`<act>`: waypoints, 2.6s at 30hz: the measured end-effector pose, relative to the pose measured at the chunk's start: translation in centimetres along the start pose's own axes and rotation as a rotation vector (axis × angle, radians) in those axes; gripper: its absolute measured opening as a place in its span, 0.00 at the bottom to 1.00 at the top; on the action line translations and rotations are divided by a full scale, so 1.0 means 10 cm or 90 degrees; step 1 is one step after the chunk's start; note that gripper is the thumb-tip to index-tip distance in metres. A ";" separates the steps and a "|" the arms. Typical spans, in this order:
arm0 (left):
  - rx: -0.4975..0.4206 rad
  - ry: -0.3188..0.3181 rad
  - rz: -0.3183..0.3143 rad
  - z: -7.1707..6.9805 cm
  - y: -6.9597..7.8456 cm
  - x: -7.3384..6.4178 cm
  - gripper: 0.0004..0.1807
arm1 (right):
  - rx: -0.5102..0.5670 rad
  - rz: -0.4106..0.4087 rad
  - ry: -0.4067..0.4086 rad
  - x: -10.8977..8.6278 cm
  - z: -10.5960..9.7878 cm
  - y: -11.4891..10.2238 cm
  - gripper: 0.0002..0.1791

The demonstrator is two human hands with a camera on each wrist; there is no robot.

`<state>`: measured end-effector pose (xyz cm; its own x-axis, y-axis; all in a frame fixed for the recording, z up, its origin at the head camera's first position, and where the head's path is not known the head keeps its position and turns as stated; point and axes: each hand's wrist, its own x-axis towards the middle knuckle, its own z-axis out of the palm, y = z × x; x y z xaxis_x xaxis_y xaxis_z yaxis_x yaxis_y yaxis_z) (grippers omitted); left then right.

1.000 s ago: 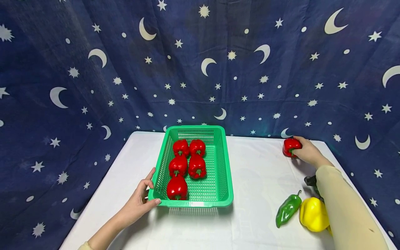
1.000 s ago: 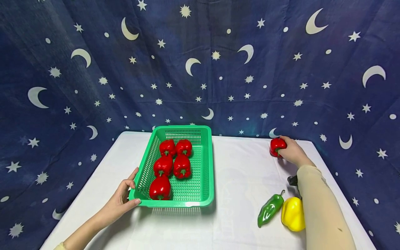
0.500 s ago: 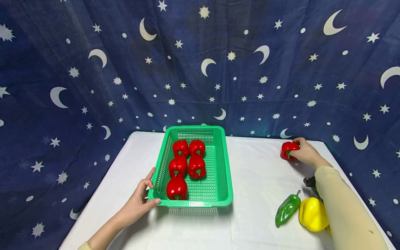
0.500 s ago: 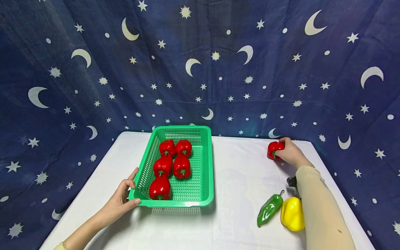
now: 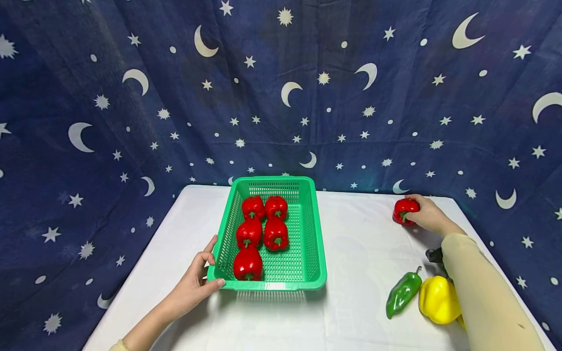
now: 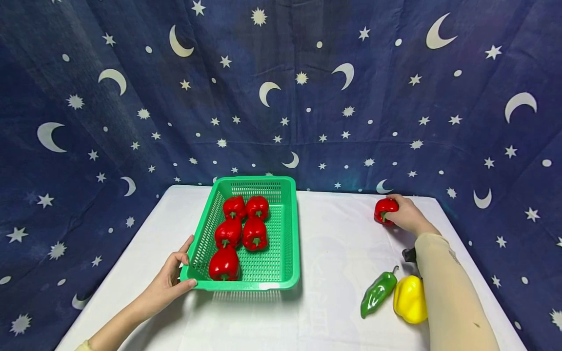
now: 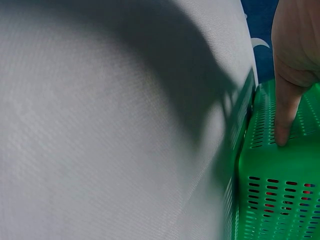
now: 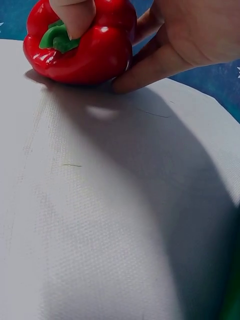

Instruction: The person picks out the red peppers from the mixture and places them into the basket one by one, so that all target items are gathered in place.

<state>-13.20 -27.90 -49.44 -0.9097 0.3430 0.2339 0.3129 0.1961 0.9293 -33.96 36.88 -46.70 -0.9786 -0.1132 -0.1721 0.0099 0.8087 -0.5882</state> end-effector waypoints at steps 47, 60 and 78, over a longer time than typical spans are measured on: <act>-0.004 -0.007 0.012 0.01 0.05 0.01 0.20 | 0.015 -0.007 -0.009 -0.02 0.03 -0.02 0.41; -0.005 -0.004 0.009 0.02 0.04 0.01 0.20 | 0.003 0.004 0.016 -0.05 -0.01 -0.05 0.41; 0.009 0.009 0.007 0.02 0.06 0.00 0.20 | 0.026 -0.110 0.057 -0.15 -0.09 -0.61 0.37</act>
<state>-12.96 -27.59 -48.95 -0.9097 0.3329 0.2482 0.3268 0.2053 0.9225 -32.78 32.62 -42.13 -0.9808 -0.1950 0.0038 -0.1530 0.7570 -0.6352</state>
